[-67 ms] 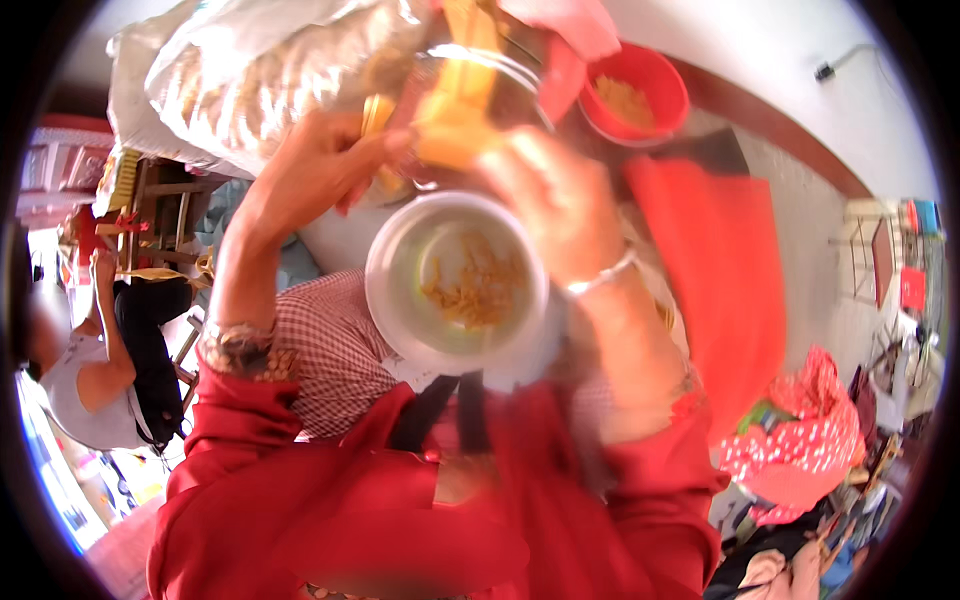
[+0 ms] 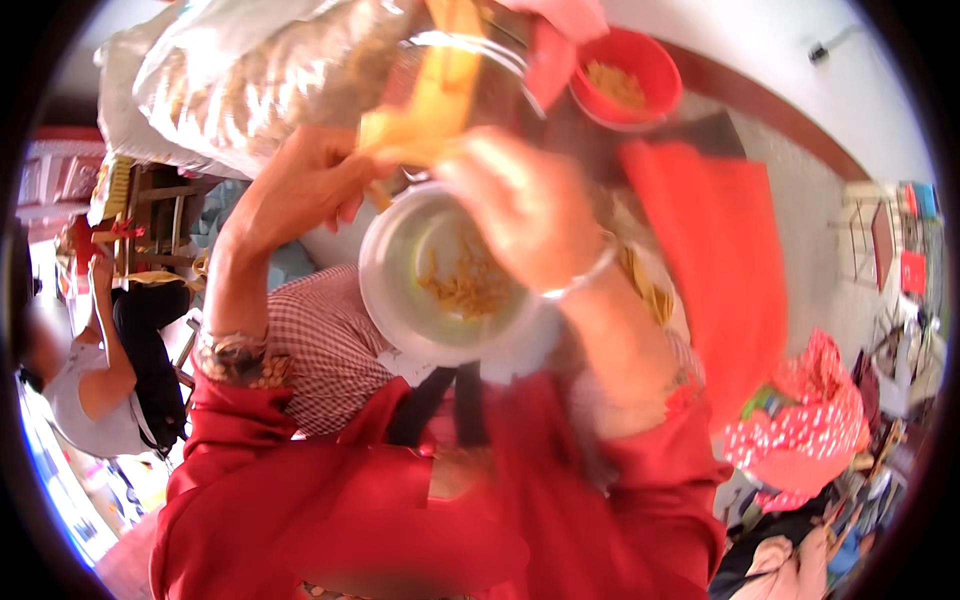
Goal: The person prepares bamboo shoot strips by hand, folding and knotting each strip before placing it into a white plastic bucket.
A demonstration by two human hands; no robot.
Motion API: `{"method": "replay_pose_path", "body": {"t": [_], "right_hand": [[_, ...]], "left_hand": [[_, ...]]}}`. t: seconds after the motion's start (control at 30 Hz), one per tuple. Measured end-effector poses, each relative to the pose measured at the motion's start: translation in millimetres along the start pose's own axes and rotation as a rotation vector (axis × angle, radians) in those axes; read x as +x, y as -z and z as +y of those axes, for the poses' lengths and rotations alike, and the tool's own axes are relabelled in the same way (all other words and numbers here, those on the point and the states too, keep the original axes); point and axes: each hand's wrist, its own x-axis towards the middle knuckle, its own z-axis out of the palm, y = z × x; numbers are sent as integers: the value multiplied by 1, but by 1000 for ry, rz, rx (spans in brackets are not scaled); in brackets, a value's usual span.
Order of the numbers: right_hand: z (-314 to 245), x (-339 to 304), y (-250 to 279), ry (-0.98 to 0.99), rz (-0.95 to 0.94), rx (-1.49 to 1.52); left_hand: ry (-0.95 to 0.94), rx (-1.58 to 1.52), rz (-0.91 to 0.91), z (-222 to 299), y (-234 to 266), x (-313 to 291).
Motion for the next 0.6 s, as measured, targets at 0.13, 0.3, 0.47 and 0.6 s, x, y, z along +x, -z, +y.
{"method": "replay_pose_path", "body": {"t": [0.13,0.3,0.47,0.6], "right_hand": [[-16,-30,-39,348,-152,-57],[-27,-74,-81,488,-230,-23],[-37,-86,-82,474,-195,63],[-28,-81,-72,437,54,-16]], "left_hand": [[-375,-120,-343,-20,-33,-23],[33,-622,-450,3,-90,-36],[335,-618,-762,-6,-94,-26],[-104,-624,-531,-25,-79,-33]]}}
